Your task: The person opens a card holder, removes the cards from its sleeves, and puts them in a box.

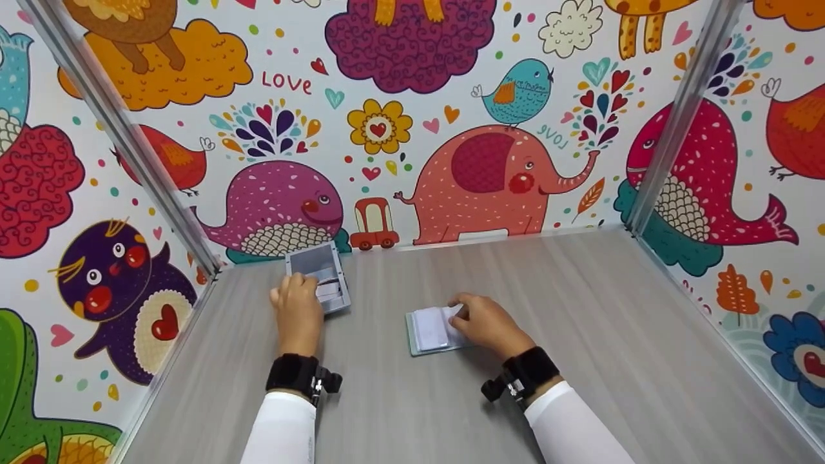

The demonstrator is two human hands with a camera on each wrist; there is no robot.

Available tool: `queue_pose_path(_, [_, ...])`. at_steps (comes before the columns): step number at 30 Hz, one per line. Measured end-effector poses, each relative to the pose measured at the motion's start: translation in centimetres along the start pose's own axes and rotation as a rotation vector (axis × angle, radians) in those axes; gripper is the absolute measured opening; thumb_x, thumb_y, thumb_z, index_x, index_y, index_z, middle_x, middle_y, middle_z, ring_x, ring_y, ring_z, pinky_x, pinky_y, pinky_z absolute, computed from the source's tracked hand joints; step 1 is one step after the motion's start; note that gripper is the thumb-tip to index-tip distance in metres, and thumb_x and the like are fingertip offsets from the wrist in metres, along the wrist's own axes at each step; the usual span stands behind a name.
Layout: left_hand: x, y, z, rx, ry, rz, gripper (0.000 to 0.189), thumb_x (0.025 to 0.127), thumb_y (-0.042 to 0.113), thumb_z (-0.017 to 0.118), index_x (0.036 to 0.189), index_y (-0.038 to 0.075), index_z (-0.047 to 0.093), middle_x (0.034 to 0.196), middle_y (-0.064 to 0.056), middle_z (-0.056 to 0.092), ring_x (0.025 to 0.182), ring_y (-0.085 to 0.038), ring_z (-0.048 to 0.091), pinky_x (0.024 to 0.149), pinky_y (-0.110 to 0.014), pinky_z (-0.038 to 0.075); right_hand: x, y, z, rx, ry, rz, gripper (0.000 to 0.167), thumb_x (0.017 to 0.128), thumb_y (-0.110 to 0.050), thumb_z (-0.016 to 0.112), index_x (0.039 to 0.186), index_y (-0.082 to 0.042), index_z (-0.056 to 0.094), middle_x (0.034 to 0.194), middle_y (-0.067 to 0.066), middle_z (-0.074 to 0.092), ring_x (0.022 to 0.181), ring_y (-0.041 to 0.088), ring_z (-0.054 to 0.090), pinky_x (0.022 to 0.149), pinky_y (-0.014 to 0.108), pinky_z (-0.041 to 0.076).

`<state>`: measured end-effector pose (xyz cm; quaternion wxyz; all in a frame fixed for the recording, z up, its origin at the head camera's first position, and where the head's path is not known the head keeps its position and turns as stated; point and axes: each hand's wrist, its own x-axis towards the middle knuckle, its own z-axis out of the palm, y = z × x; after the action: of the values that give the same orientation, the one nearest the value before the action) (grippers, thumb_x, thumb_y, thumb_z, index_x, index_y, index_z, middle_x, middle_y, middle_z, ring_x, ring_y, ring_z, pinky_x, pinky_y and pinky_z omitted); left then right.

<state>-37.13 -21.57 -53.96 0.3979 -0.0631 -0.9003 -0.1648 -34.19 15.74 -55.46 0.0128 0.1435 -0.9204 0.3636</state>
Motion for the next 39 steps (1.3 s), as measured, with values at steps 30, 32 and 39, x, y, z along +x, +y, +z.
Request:
queue_pose_path(30, [-1.0,-0.1,2.5,0.142,-0.326,0.025,0.019,0.100,0.010,0.074,0.090,-0.004,0.081,0.092,-0.022,0.080,0.095,-0.044,0.073,0.099,-0.060,0.041,0.0,0.2,0.2,-0.013,0.020,-0.028,0.019,0.099,-0.008,0.079,0.118,-0.004,0.080,0.099,0.007,0.086,0.092,0.017,0.079,0.089,0.047,0.066])
queue_pose_path(32, [-0.9,0.0,2.3,0.137,-0.369,-0.006,0.028,0.102,0.022,0.078,0.093,-0.005,0.082,0.096,-0.024,0.082,0.098,-0.045,0.074,0.103,-0.062,0.040,0.0,0.2,0.2,-0.014,0.020,-0.027,0.019,0.099,-0.008,0.079,0.118,-0.004,0.080,0.099,0.007,0.086,0.092,0.017,0.079,0.089,0.047,0.066])
queue_pose_path(39, [-0.3,0.4,1.7,0.153,-0.507,-0.085,0.051,0.104,0.043,0.081,0.109,-0.007,0.082,0.125,-0.028,0.076,0.124,-0.048,0.067,0.115,-0.069,0.037,-0.1,0.0,0.3,-0.011,0.013,-0.013,0.019,0.100,-0.009,0.080,0.119,-0.004,0.080,0.101,0.008,0.086,0.094,0.018,0.078,0.091,0.049,0.066])
